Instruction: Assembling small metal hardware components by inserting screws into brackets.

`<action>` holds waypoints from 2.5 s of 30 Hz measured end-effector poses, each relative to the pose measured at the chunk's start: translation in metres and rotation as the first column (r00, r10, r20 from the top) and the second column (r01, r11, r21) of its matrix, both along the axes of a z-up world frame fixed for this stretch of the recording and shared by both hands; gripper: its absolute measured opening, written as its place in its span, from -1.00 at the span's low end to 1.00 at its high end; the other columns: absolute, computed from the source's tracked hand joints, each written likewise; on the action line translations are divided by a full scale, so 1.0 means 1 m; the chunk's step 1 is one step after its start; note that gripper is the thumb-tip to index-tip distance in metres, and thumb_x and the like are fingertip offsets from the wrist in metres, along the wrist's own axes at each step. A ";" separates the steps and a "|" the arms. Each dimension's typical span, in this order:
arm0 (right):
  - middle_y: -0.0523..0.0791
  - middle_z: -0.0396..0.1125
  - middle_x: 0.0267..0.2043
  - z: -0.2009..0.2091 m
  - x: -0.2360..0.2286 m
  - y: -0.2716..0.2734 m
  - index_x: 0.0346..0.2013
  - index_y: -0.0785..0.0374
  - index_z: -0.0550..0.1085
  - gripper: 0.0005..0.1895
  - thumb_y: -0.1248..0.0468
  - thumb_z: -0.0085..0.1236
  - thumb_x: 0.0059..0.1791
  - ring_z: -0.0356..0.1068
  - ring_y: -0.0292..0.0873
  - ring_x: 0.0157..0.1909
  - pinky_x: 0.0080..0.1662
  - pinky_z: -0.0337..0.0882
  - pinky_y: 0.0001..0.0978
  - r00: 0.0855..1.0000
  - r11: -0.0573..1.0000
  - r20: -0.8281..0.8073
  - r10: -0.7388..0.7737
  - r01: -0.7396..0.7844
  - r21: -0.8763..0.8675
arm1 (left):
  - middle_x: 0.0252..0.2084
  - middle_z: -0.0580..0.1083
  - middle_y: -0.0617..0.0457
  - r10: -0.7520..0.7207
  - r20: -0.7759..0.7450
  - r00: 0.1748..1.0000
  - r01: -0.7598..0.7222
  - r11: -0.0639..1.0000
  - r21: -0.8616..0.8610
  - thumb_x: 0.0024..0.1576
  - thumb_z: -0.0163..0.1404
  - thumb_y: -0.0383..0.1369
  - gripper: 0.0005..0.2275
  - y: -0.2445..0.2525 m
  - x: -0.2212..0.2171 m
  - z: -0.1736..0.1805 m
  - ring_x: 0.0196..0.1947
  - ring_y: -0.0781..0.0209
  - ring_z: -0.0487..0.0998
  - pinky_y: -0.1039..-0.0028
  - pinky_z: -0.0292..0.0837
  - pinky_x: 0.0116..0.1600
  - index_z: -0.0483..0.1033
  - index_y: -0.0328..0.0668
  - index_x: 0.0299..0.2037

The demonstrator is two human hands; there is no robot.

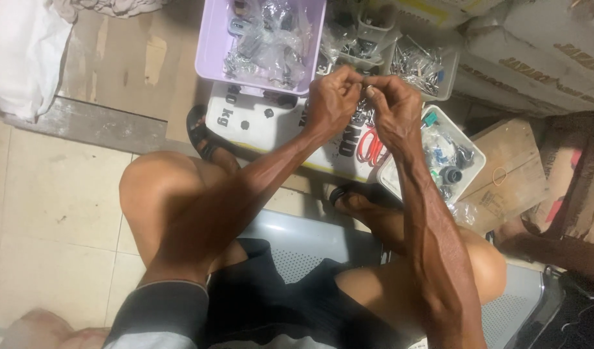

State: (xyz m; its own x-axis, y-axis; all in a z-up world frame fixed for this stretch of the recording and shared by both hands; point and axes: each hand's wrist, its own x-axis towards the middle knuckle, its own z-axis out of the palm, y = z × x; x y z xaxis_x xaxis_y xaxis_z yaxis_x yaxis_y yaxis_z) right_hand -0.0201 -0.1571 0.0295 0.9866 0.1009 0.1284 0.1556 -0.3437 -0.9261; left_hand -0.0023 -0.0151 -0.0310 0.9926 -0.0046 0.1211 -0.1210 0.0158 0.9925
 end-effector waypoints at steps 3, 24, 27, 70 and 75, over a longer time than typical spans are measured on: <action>-0.04 0.32 -0.24 0.007 0.000 0.002 0.12 0.48 0.42 -0.73 0.55 0.12 0.11 0.33 -0.20 -0.19 -0.06 0.43 -0.33 1.000 0.999 0.022 -0.016 0.015 0.034 | -0.43 0.61 -0.16 0.013 -0.011 1.000 -0.013 1.000 0.023 0.13 0.02 -0.56 -0.90 -0.007 0.008 0.007 -0.40 0.12 0.70 0.39 0.60 -0.34 0.58 -0.18 -0.25; -0.03 0.23 -0.28 -0.165 0.012 -0.044 -0.25 0.22 0.41 -0.83 0.41 0.22 -0.07 0.35 0.12 -0.19 -0.15 0.38 -0.03 0.966 0.683 0.218 0.140 0.066 -0.728 | -0.12 0.44 -0.21 -0.323 -0.221 0.920 0.379 0.592 0.711 0.21 -0.04 -0.45 -0.91 0.023 -0.018 -0.045 -0.14 -0.31 0.64 -0.11 0.60 -0.08 0.46 -0.24 -0.13; 0.02 0.23 -0.23 -0.127 0.002 -0.034 -0.21 0.26 0.45 -0.82 0.44 0.24 -0.07 0.35 0.14 -0.19 -0.15 0.41 -0.05 0.968 0.699 0.204 0.148 0.043 -0.714 | -0.13 0.43 -0.16 -0.333 -0.211 0.919 0.376 0.577 0.725 0.17 0.02 -0.51 -0.88 0.019 -0.014 -0.047 -0.18 -0.32 0.66 -0.11 0.61 -0.10 0.53 -0.24 -0.12; -0.02 0.43 -0.37 0.004 -0.014 -0.007 -0.01 0.45 0.54 -0.82 0.50 0.13 0.09 0.39 -0.30 -0.34 -0.22 0.44 -0.48 0.992 0.991 -0.125 0.025 -0.009 0.131 | -0.41 0.60 -0.21 -0.045 -0.302 0.952 -0.064 0.937 -0.344 0.11 0.07 -0.55 -0.89 0.012 -0.006 0.008 -0.51 0.24 0.68 0.62 0.68 -0.43 0.54 -0.43 -0.19; 0.02 0.43 -0.33 -0.019 -0.004 -0.018 -0.02 0.44 0.52 -0.84 0.51 0.14 0.09 0.39 -0.24 -0.32 -0.21 0.43 -0.42 0.996 0.995 -0.087 0.005 0.004 0.100 | -0.37 0.58 -0.19 -0.154 -0.193 0.969 0.092 0.951 -0.295 0.17 0.07 -0.56 -0.92 0.002 -0.003 -0.001 -0.47 0.24 0.67 0.62 0.71 -0.39 0.56 -0.34 -0.18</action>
State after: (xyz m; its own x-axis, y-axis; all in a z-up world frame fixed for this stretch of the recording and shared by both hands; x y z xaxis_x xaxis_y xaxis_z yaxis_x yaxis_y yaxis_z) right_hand -0.0239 -0.1754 0.0107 0.9944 0.0927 0.0518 0.0734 -0.2482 -0.9659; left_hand -0.0048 -0.0130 -0.0317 0.9893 -0.1243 -0.0768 0.1113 0.3003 0.9473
